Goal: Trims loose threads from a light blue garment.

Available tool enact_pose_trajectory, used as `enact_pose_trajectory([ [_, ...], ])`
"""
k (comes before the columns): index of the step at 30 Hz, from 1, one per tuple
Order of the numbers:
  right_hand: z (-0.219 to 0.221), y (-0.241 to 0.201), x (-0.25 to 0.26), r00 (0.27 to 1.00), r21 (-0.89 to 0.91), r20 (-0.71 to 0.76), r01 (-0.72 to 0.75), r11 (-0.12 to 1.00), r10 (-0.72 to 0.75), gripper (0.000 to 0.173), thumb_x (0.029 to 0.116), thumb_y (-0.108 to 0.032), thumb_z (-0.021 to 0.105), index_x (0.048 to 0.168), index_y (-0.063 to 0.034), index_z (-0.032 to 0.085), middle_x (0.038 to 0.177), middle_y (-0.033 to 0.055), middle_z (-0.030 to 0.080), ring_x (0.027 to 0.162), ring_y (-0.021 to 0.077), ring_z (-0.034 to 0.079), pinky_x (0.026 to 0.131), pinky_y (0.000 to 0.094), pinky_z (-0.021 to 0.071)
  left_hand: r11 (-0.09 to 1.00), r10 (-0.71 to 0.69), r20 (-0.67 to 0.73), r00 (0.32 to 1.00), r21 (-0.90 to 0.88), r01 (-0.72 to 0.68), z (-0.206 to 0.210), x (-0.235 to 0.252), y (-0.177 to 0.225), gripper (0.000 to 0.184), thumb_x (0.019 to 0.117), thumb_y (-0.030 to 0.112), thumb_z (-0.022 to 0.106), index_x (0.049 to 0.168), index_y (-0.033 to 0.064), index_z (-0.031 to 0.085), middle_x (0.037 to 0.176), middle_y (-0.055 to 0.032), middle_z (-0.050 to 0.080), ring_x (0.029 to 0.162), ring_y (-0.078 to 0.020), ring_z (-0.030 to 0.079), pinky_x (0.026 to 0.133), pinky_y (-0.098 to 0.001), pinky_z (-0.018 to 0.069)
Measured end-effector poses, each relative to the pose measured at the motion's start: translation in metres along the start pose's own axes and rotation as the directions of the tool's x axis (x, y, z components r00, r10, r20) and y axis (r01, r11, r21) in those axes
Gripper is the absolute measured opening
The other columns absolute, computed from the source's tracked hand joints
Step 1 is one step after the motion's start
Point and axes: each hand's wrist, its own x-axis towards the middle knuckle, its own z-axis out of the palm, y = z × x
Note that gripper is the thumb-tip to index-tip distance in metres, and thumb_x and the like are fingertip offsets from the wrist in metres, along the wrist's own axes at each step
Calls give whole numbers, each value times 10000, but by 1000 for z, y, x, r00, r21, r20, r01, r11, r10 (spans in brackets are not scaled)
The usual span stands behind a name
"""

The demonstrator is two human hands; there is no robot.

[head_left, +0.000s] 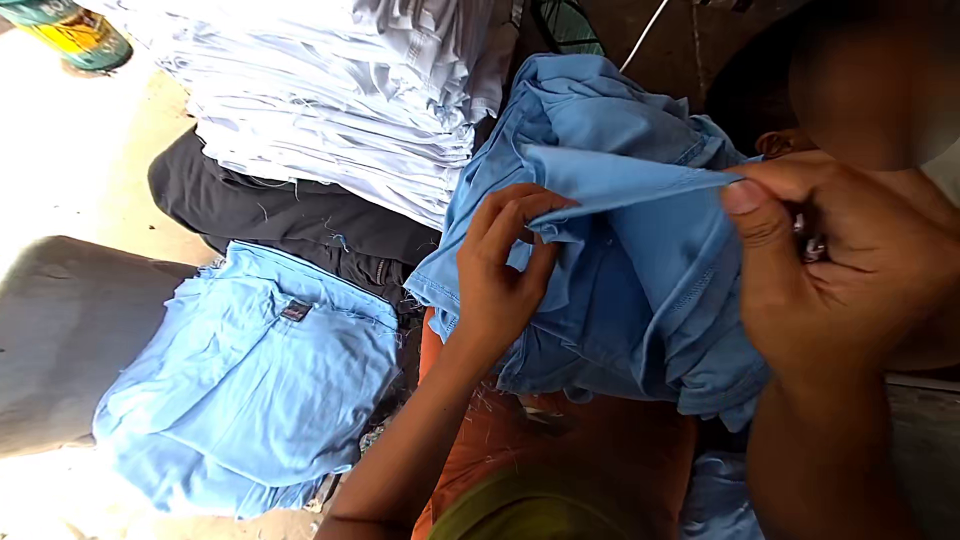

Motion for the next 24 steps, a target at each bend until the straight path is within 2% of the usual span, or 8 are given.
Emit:
enact_pose_trajectory([
  [5, -11, 29, -17, 958, 45, -123, -257, 965, 260, 266, 1080, -199, 534, 1159, 17, 666, 975, 65, 621, 820, 15, 585, 737, 175, 489, 983, -30, -7, 1000, 183, 31, -16, 11, 12, 340, 1019, 158, 539, 1289, -39, 600, 1308, -171, 572, 1123, -159, 593, 868, -272, 530],
  [7, -6, 27, -20, 960, 69, -122, -244, 967, 251, 263, 1075, -157, 527, 1217, -2, 685, 1002, 74, 645, 824, 30, 595, 731, 178, 490, 973, -92, 212, 973, 226, 43, 3, -11, 20, 680, 920, 382, 723, 1425, -10, 491, 1481, -197, 486, 1336, -275, 515, 1031, -412, 503],
  [9, -7, 30, -19, 963, 40, -152, -219, 975, 223, 257, 1073, -135, 530, 1213, 2, 696, 1035, 113, 668, 896, 74, 621, 791, 205, 501, 945, -67, 327, 943, 325, -46, 18, -29, 8, 800, 778, 254, 854, 1459, 14, 509, 1479, -215, 508, 1285, -362, 548, 1015, -498, 496],
  [11, -15, 39, -22, 953, 0, -176, -249, 968, 245, 268, 1078, -150, 518, 1229, -10, 689, 1042, 113, 658, 899, 91, 627, 795, 226, 513, 932, -33, 293, 955, 355, -77, 5, -28, -5, 642, 753, -28, 761, 1373, 1, 598, 1371, -228, 577, 1126, -323, 642, 917, -424, 567],
  [14, -21, 39, -34, 965, -118, -157, -229, 966, 209, 287, 1083, -143, 497, 1264, -10, 677, 1064, 152, 652, 951, 160, 633, 853, 288, 518, 902, 66, 164, 984, 411, -129, -56, 0, -17, 309, 888, -40, 651, 1186, 6, 719, 1249, -207, 658, 1140, -256, 649, 970, -359, 539],
  [17, -9, 16, -59, 998, -199, 36, 60, 978, -53, 242, 1026, -39, 552, 1229, -1, 678, 968, 191, 615, 854, 253, 603, 749, 324, 499, 898, 61, 100, 993, 428, -98, -99, 19, -29, 175, 917, -34, 631, 1057, -14, 735, 1143, -178, 663, 1072, -164, 666, 884, -258, 574],
  [20, 13, 9, -97, 949, -88, 273, 185, 979, -155, 246, 976, -7, 574, 1157, -58, 732, 858, 165, 638, 714, 265, 615, 578, 327, 486, 901, -17, 198, 980, 427, -71, -112, 6, -64, 161, 904, -46, 620, 1018, -26, 732, 1136, -204, 689, 1066, -214, 674, 888, -303, 559],
  [24, 23, 1, -119, 888, -127, 459, 98, 987, -30, 338, 940, -4, 556, 1196, -95, 758, 927, 193, 687, 676, 311, 645, 488, 381, 458, 899, -94, 340, 936, 432, -67, -119, -32, -105, 206, 916, -47, 598, 1041, 14, 749, 1150, -196, 709, 1093, -286, 674, 946, -398, 526],
])
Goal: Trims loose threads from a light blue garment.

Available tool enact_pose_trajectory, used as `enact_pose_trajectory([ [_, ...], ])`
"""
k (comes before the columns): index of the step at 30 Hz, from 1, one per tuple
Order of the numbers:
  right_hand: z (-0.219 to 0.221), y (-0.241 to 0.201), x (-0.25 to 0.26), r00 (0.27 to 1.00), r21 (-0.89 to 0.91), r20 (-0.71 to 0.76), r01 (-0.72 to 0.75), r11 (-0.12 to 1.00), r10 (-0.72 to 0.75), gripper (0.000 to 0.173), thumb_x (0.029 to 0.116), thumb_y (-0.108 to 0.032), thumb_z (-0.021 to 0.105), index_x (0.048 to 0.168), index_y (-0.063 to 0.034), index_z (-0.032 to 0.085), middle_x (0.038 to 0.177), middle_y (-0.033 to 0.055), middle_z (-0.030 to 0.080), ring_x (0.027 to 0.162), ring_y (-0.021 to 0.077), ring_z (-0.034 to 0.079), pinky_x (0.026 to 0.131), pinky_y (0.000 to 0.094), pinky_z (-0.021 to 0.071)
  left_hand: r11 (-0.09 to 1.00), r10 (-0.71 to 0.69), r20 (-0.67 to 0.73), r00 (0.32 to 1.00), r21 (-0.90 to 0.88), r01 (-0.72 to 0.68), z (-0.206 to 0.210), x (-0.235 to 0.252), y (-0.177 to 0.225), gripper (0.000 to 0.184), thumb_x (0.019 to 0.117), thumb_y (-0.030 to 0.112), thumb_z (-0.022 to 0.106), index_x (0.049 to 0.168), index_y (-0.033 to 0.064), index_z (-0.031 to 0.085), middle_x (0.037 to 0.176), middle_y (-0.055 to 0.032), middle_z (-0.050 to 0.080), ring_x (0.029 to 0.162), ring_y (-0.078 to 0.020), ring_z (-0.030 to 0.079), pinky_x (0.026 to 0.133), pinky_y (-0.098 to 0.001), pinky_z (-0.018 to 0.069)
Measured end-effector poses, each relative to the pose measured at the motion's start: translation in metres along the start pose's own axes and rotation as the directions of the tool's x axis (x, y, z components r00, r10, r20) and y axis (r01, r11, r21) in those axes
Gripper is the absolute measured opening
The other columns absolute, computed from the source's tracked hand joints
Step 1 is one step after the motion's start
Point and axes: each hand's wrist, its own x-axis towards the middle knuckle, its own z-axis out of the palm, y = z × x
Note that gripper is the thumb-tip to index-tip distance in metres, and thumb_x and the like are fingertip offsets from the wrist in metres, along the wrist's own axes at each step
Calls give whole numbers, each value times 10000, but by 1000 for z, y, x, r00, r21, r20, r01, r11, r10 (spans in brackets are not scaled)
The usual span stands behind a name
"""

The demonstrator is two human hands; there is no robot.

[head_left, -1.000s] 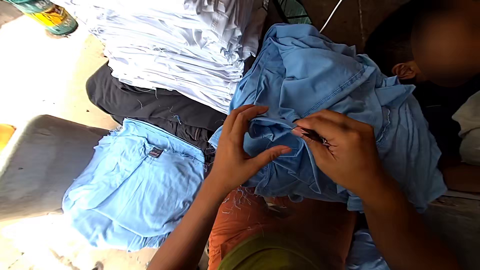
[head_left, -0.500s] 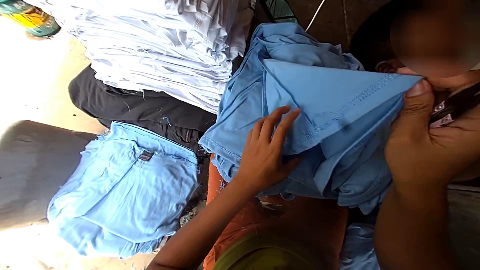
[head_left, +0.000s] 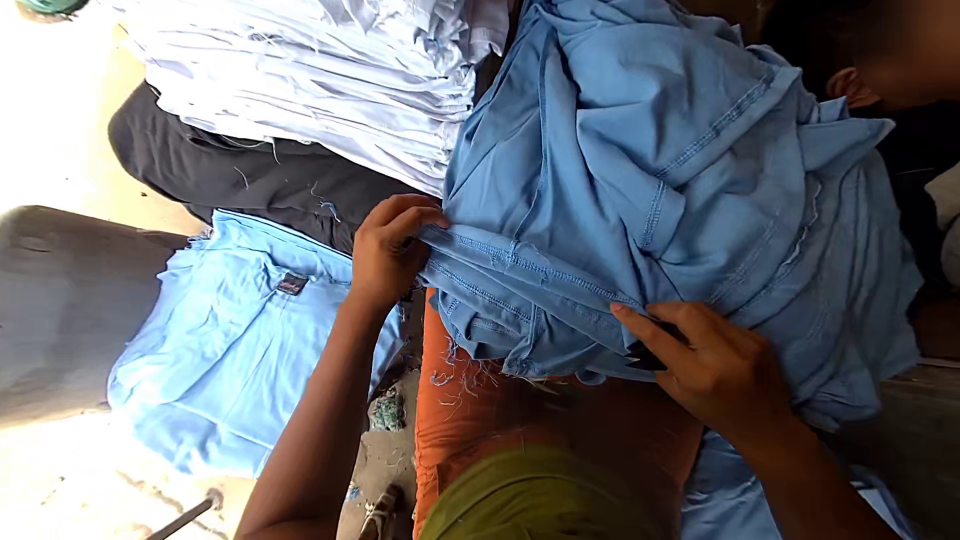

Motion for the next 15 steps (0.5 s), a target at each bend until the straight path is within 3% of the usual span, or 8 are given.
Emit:
enact_pose_trajectory([
  [2, -16, -8, 4, 991, 71, 60, -125, 990, 121, 311, 965, -120, 555, 1191, -112, 769, 1058, 205, 671, 673, 279, 621, 500, 383, 463, 995, -53, 139, 989, -73, 63, -3, -6, -2, 246, 931, -1, 610, 1134, 32, 745, 1231, -174, 698, 1159, -274, 651, 1000, -403, 501],
  [4, -36, -15, 11, 980, 176, 62, -200, 964, 192, 317, 988, -264, 520, 1144, -95, 738, 1085, 166, 647, 703, 208, 580, 531, 338, 431, 975, -146, 272, 951, -122, 184, -27, -6, 3, 419, 916, 116, 629, 1331, 82, 670, 1450, -155, 559, 1317, -263, 560, 1047, -420, 505],
  [5, -44, -19, 16, 976, 250, 67, -218, 943, 208, 362, 1010, -348, 474, 1148, -96, 694, 1074, 124, 616, 729, 153, 542, 562, 293, 404, 965, -180, 260, 949, -139, 221, -38, -6, 11, 495, 883, 143, 618, 1375, 87, 628, 1494, -145, 506, 1345, -243, 534, 1048, -404, 515],
  [7, -51, -27, 30, 979, 423, 82, -204, 883, 187, 441, 1068, -470, 359, 1138, -105, 597, 1016, 30, 567, 782, 46, 505, 622, 202, 393, 969, -155, 82, 985, -181, 168, -47, -5, 43, 391, 899, 179, 578, 1250, 21, 647, 1351, -138, 565, 1205, -178, 595, 948, -329, 550],
  [9, -39, -33, 50, 989, 572, 54, -145, 807, 139, 415, 1098, -405, 304, 1068, -95, 578, 965, -12, 560, 820, 1, 526, 669, 159, 430, 978, -84, -18, 996, -194, 79, -34, -3, 91, 257, 958, 251, 597, 1072, 26, 647, 1118, -66, 625, 1006, -86, 637, 843, -252, 558],
  [10, -28, -34, 62, 991, 618, 32, -119, 777, 126, 395, 1097, -350, 308, 1036, -80, 590, 934, -23, 557, 810, -9, 531, 665, 148, 442, 982, -68, -26, 997, -179, 62, -21, 0, 111, 250, 935, 264, 656, 1008, 25, 670, 1028, -66, 667, 950, -103, 649, 817, -271, 555],
  [13, 4, -32, 85, 985, 605, 47, -159, 780, 164, 328, 1064, -218, 360, 1036, -31, 628, 846, -7, 574, 697, 20, 533, 582, 187, 439, 996, -85, 8, 996, -5, 85, 17, 3, 134, 379, 877, 385, 771, 1043, 46, 747, 1023, -109, 713, 967, -229, 649, 835, -366, 523],
  [15, 17, -29, 85, 970, 510, 87, -239, 827, 227, 294, 1056, -225, 413, 1067, -43, 644, 805, 1, 573, 633, 54, 513, 536, 234, 416, 995, -87, 13, 996, 40, 86, 31, 1, 131, 345, 892, 353, 777, 1093, 72, 774, 1060, -113, 708, 1003, -252, 629, 873, -364, 498],
])
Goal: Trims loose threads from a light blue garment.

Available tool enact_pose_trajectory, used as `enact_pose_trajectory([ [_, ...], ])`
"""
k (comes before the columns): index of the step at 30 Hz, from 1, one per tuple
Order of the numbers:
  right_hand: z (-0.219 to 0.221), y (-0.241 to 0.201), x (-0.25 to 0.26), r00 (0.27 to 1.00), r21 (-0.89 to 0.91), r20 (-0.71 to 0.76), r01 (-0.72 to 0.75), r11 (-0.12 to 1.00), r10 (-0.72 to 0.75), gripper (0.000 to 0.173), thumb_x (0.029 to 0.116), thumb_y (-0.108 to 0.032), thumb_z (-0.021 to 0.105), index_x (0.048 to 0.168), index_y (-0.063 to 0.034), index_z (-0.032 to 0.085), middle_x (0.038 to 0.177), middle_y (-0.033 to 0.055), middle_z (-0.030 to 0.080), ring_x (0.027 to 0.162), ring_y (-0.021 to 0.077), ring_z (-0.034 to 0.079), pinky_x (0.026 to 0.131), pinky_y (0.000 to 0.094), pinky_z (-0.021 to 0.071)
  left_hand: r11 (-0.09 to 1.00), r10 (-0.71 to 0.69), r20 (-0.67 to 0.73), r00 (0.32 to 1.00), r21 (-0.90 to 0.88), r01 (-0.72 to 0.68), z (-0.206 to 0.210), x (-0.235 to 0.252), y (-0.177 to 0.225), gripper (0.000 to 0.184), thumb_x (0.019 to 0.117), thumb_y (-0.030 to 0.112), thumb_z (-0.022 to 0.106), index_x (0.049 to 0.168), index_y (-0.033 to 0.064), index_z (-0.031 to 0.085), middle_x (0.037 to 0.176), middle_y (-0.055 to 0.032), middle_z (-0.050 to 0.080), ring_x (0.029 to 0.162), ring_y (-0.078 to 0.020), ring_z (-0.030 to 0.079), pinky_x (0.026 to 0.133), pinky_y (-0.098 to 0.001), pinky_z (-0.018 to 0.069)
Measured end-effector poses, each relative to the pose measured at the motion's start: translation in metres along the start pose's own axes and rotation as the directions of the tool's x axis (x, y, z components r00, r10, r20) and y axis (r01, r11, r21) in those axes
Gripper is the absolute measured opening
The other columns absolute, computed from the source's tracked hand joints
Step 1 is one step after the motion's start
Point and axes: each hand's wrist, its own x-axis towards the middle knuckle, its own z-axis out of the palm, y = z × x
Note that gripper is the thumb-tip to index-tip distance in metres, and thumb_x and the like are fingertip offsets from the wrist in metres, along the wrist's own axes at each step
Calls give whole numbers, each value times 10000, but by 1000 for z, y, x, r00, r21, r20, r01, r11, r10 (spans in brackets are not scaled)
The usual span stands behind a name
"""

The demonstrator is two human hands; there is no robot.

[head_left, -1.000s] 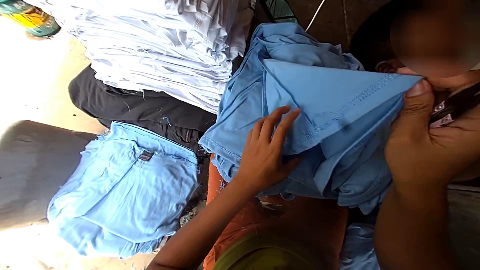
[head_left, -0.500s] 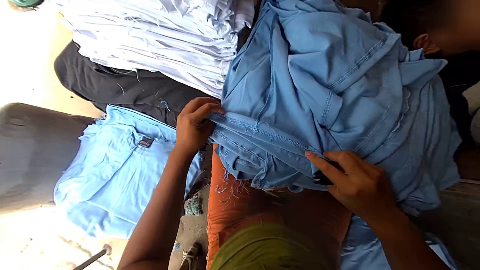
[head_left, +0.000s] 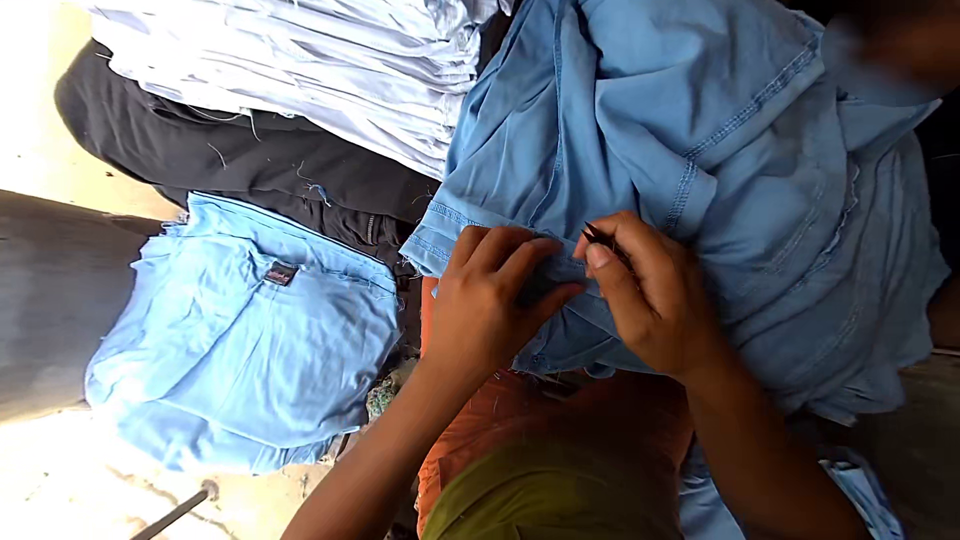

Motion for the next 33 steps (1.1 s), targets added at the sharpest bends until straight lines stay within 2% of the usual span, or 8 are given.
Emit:
enact_pose_trajectory([
  [5, -2, 4, -13, 999, -86, -36, -21, 996, 18, 266, 1018, -236, 505, 1088, -29, 657, 788, 2, 565, 623, 39, 484, 531, 196, 385, 994, -46, -24, 999, -96, 44, 0, -7, -4, 123, 935, 172, 744, 1011, 124, 828, 1027, -51, 740, 987, -176, 637, 847, -314, 484],
  [8, -2, 3, -13, 1000, -84, -26, -13, 996, 11, 255, 1014, -234, 513, 1097, -34, 647, 811, 7, 583, 640, 40, 500, 537, 202, 392, 983, -115, 12, 993, -141, 115, -6, -5, -1, 121, 936, 186, 739, 1001, 120, 816, 1067, -32, 753, 1039, -162, 653, 888, -327, 493],
  [11, -4, 3, -11, 1000, -101, 21, 8, 995, -6, 255, 1029, -239, 507, 1128, -40, 634, 851, 15, 612, 673, 62, 549, 543, 235, 428, 994, -112, 34, 993, -12, 113, -4, -2, 7, 273, 932, 317, 726, 1105, 116, 789, 1085, -63, 736, 1032, -214, 646, 864, -356, 494],
  [15, -5, 2, -11, 999, -123, 47, 28, 992, -22, 243, 1025, -239, 514, 1115, -57, 649, 852, 14, 634, 708, 89, 600, 548, 267, 452, 997, -74, 0, 997, -11, 74, -1, 0, 6, 135, 943, 192, 729, 1008, 124, 825, 1008, -66, 731, 951, -188, 636, 812, -310, 479],
  [20, -6, 3, -12, 995, -135, 101, -9, 991, 23, 273, 1014, -300, 522, 1148, -84, 621, 796, -23, 614, 669, 78, 590, 527, 271, 440, 982, -146, 71, 987, -108, 153, -11, 0, 3, 126, 956, 182, 708, 990, 110, 805, 1055, -32, 762, 1050, -139, 664, 907, -292, 498],
  [23, -6, 1, -12, 993, -183, 117, -6, 983, 28, 293, 1013, -319, 493, 1114, -80, 627, 760, -17, 601, 635, 98, 584, 493, 288, 419, 972, -176, 113, 978, -139, 191, -15, 3, 1, 140, 977, 196, 678, 1006, 92, 766, 1006, -15, 749, 1018, -112, 661, 896, -282, 500],
  [28, 1, -4, -11, 994, -339, 111, 52, 939, -15, 293, 996, -274, 468, 967, -65, 670, 721, 38, 568, 553, 173, 546, 436, 320, 351, 973, -180, 127, 976, -120, 195, -17, 4, 2, 147, 988, 201, 660, 1026, 91, 751, 946, -2, 727, 937, -90, 650, 841, -264, 491],
  [33, 4, -16, -8, 987, -492, 150, 25, 870, 56, 295, 1002, -280, 447, 926, -75, 645, 719, 62, 535, 491, 214, 509, 403, 338, 303, 979, -160, 124, 979, -110, 174, -17, 6, 3, 141, 991, 189, 658, 1030, 85, 744, 949, -11, 726, 929, -96, 660, 845, -278, 498],
])
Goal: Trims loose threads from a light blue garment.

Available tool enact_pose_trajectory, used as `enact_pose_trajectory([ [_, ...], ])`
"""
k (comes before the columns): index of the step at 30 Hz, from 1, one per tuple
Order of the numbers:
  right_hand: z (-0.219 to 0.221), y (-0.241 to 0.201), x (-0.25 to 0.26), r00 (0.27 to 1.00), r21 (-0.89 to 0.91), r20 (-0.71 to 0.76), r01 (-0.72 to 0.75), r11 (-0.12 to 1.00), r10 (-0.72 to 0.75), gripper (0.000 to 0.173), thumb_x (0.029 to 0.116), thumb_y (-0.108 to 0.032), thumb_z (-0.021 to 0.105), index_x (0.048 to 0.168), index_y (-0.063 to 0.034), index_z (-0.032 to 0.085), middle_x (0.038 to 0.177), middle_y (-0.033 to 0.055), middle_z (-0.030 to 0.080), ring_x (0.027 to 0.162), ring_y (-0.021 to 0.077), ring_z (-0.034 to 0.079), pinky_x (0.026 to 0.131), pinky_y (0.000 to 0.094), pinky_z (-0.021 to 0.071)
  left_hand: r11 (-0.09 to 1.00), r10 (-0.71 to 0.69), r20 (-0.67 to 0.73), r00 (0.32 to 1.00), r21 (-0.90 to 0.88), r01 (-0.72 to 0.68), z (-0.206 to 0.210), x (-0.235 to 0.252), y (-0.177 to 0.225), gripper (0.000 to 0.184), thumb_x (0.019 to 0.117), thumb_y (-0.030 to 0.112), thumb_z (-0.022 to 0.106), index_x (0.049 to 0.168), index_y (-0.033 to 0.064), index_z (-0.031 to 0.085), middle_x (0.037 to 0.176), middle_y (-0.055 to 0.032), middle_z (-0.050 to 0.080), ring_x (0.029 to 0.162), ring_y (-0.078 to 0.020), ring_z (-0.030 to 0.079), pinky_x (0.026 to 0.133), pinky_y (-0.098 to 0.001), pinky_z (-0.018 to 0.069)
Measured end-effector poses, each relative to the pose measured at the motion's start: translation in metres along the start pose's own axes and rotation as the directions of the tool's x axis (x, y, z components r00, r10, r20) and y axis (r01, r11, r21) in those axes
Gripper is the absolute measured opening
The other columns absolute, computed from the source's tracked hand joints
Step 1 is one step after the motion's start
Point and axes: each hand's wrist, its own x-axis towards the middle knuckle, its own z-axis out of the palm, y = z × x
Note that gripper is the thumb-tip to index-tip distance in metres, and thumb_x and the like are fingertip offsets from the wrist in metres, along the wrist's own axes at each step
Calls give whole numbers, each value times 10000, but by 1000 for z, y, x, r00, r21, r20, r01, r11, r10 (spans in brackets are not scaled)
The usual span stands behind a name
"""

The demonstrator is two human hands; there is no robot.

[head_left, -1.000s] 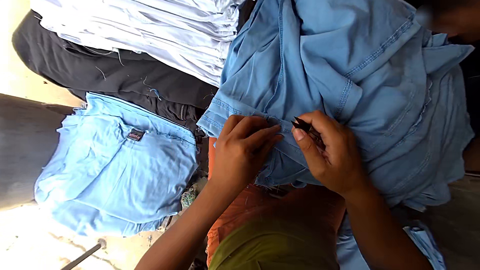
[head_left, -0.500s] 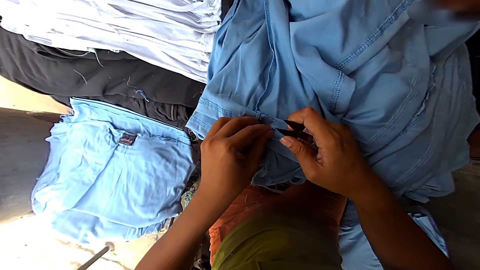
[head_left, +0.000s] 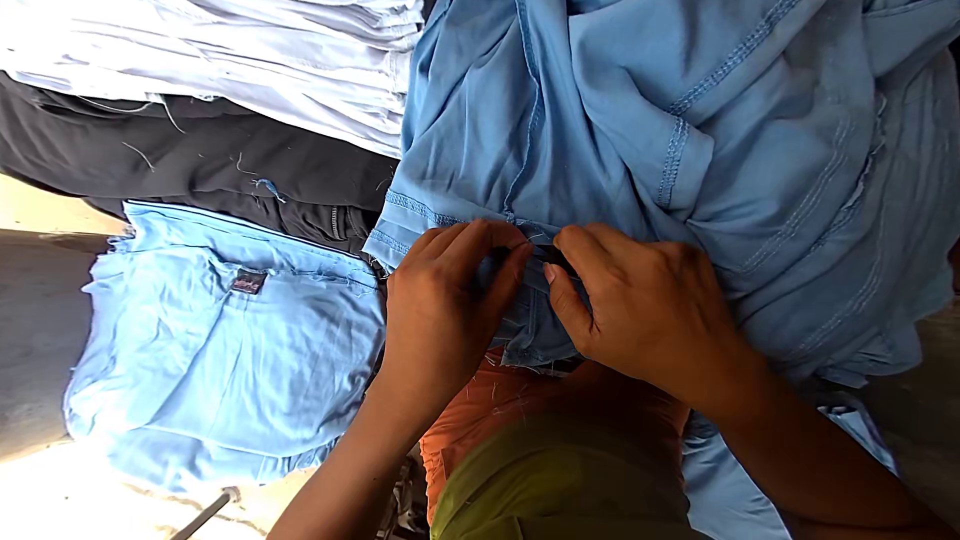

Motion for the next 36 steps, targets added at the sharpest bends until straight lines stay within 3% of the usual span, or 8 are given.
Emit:
enact_pose_trajectory([
  [5, 0, -4, 3, 1000, -75, 20, -11, 997, 12, 266, 998, -261, 459, 900, -81, 630, 699, 57, 505, 477, 210, 489, 403, 328, 283, 999, 7, 4, 1000, -37, -7, 1, 1, 1, 144, 991, 176, 661, 1033, 70, 749, 1057, -52, 732, 1015, -131, 666, 881, -307, 501],
  [8, -2, -1, 3, 1000, -21, 15, 19, 1000, -19, 256, 996, -234, 458, 860, -92, 623, 669, 39, 488, 468, 196, 475, 400, 322, 268, 995, 38, 43, 998, -93, -34, -5, -3, -1, 142, 986, 189, 667, 1025, 75, 742, 1136, -56, 665, 1067, -88, 628, 895, -225, 505],
  [11, -15, 12, -1, 998, 180, 48, 21, 983, -30, 287, 1005, -294, 466, 948, -115, 682, 731, -4, 533, 544, 126, 502, 435, 291, 322, 987, 36, 129, 991, -161, -14, -27, -13, -11, 247, 940, 354, 693, 826, 139, 736, 1150, -5, 643, 1118, -105, 563, 939, -298, 459],
  [14, -27, 17, -1, 1000, 337, -22, 27, 941, -21, 304, 1022, -274, 481, 1073, -68, 699, 820, -1, 602, 659, 51, 519, 529, 215, 384, 995, 29, 24, 999, -98, -26, -37, -17, -17, 350, 935, 368, 703, 693, 118, 667, 1021, -18, 641, 1027, -109, 553, 885, -293, 434],
  [19, -13, 1, 23, 982, 568, -180, 150, 809, -56, 290, 1032, -183, 461, 1117, 15, 655, 863, 12, 612, 726, 5, 553, 599, 148, 454, 985, 112, 2, 994, 133, -112, -21, 5, -15, 235, 946, 237, 724, 1073, 41, 750, 1111, -147, 695, 1032, -260, 636, 870, -362, 504],
  [26, 9, 11, 24, 997, 539, -71, 47, 841, -10, 284, 1056, -220, 447, 1115, -43, 661, 823, -13, 612, 681, 25, 549, 566, 192, 439, 992, 101, 28, 994, 74, -103, -18, 7, -28, 139, 982, 138, 679, 1019, 76, 798, 1100, -89, 751, 1060, -194, 690, 929, -332, 518],
  [32, 9, 9, 23, 996, 481, -92, 50, 876, -7, 254, 1032, -236, 512, 1072, -49, 679, 808, -4, 596, 662, 33, 528, 540, 196, 405, 952, 164, 115, 980, 240, -188, -22, 13, -25, 198, 1044, 169, 560, 1040, 33, 703, 974, -111, 734, 895, -237, 691, 789, -362, 518],
  [36, 9, 2, 21, 996, 267, -82, 47, 963, -26, 277, 1011, -272, 489, 985, -68, 675, 736, 29, 559, 571, 136, 509, 463, 297, 339, 955, 148, 138, 979, 237, -177, -26, 15, -26, 220, 1061, 202, 521, 1070, 43, 673, 901, -93, 706, 835, -208, 681, 759, -350, 516],
])
